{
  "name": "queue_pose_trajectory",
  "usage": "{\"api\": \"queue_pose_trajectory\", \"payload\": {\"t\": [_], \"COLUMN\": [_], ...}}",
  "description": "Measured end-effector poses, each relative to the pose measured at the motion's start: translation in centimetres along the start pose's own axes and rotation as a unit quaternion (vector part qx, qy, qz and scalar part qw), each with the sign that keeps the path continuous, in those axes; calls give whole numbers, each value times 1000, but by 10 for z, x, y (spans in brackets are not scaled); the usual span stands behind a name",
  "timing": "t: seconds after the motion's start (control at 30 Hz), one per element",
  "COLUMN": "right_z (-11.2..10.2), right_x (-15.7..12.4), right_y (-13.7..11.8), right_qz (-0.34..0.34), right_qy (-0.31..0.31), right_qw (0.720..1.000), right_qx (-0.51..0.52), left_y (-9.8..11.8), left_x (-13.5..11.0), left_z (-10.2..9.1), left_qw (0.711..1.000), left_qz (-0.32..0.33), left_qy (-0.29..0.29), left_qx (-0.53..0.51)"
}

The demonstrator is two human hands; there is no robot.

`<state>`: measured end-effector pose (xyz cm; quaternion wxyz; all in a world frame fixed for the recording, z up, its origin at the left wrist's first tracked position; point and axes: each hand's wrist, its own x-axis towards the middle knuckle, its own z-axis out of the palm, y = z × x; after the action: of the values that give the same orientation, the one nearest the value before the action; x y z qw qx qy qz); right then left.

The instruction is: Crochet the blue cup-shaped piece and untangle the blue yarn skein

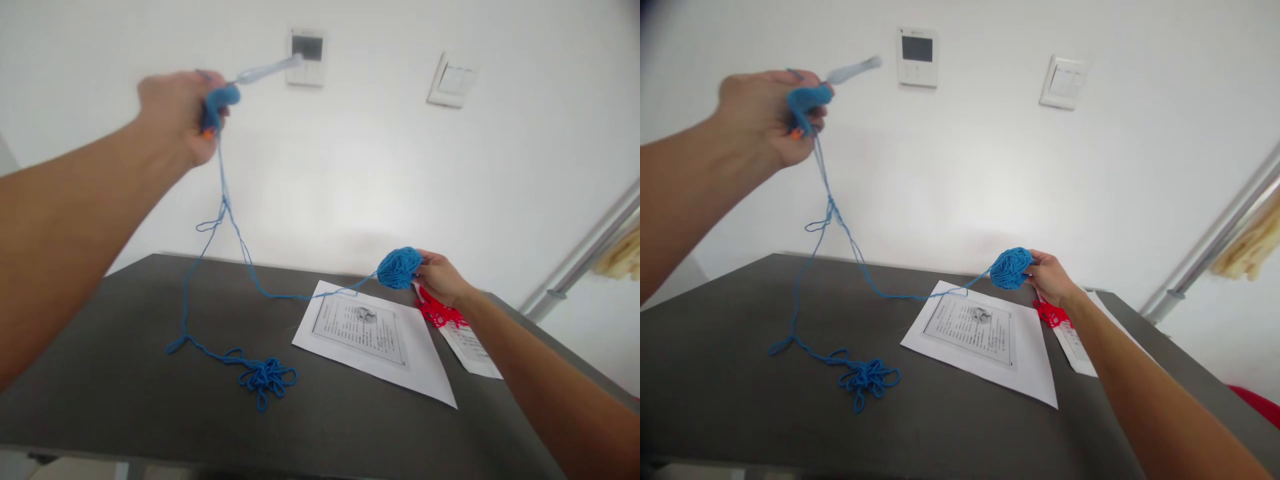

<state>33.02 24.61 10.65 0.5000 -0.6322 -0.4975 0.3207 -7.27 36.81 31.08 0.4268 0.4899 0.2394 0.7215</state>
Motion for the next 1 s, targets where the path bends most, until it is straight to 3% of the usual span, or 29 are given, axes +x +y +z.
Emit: {"api": "queue_pose_trajectory", "payload": {"t": [0.1, 0.2, 0.33, 0.43, 0.6, 0.73, 0.9, 1.0], "right_z": [25, 53, 95, 110, 99, 100, 131, 139], "right_x": [-1, -10, -27, -34, -33, -33, -30, -27], "right_y": [-12, -46, -103, -122, -96, -82, -95, -90], "right_qz": [-14, -72, -205, -260, -235, -222, -217, -193], "right_qy": [-63, -94, -110, -108, -145, -138, -147, -153], "right_qw": [997, 992, 972, 955, 955, 958, 963, 969], "right_qx": [-41, -41, 41, 94, 109, 114, 64, 13], "left_y": [9, 19, 12, -10, -37, -40, -38, -30], "left_x": [-5, -19, -51, -74, -87, -91, -102, -107], "left_z": [53, 96, 124, 123, 105, 101, 103, 100], "left_qw": [998, 995, 990, 986, 982, 974, 972, 977], "left_qz": [50, 64, 65, 48, -7, -28, -35, -43], "left_qy": [-34, -78, -129, -157, -182, -212, -224, -201], "left_qx": [21, 27, -6, -26, -55, -70, -65, -49]}}
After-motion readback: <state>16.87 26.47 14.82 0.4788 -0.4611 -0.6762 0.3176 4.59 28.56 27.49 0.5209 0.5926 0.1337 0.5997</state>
